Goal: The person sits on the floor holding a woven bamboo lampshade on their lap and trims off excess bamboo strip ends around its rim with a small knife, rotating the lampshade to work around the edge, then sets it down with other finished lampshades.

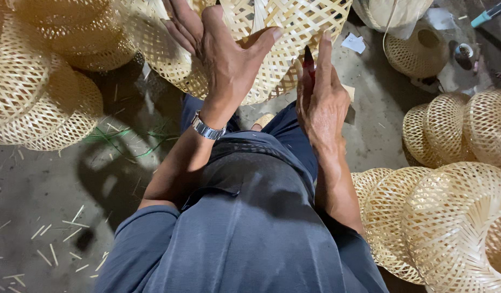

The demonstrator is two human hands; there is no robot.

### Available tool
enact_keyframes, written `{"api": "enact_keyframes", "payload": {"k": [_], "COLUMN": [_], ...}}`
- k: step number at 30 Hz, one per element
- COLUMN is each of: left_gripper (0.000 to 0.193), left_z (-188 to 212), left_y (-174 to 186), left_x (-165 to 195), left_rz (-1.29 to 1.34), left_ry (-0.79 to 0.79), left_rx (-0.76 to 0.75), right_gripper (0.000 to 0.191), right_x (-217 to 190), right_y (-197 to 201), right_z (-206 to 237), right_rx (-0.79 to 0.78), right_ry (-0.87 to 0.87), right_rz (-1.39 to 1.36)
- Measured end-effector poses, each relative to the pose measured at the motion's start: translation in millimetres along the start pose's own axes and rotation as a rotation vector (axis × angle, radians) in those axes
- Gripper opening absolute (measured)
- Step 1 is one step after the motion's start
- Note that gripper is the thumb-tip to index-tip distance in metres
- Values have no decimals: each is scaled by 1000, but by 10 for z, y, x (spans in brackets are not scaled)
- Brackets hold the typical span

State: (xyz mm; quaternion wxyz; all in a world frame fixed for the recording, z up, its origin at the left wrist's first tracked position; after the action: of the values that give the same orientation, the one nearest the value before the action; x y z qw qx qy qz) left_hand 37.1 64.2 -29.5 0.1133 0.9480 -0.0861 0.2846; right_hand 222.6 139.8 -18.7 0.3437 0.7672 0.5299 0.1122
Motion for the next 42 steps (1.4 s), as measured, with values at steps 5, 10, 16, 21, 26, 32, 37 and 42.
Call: {"api": "enact_keyframes", "payload": {"k": [5,10,16,21,26,32,37,42], "left_gripper": [86,86,81,83,88,82,76,93], "left_z": [34,19,-16,-24,-2,-3,43,51], "left_y": [-48,-3,165,97,9,65,67,-6], "left_x": [-90,-58,207,104,-65,2,-85,-320], "left_rz": [111,50,-330,-69,214,-36,-83,267], "left_ry": [73,63,-288,-66,248,7,-53,307], "left_rx": [-50,-36,236,55,-49,75,137,-40], "right_gripper": [62,60,59,55,54,54,54,53], "right_x": [-30,-60,-74,-49,-117,-323,-324,210], "right_y": [26,21,31,-11,-46,-137,-216,-53], "right_z": [1,-26,-19,-16,10,139,306,231], "right_rx": [-33,-60,-22,-48,-8,-17,-2,-18], "right_ry": [-4,-39,0,-26,14,150,188,-246], "right_rz": [49,67,19,59,91,-102,-246,-241]}}
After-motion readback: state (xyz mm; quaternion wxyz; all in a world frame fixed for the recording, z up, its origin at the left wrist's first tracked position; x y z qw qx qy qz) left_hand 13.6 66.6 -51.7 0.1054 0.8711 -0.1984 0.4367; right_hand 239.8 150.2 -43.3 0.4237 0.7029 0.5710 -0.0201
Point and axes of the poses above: each hand's wrist, its own z-axis away from the middle knuckle, its own y-axis out of the back of the hand, x = y × z, the point moved 4 cm from there along -z, towards the middle knuckle, and after that the axes turned 7 degrees about z, right-handed, at the moved point
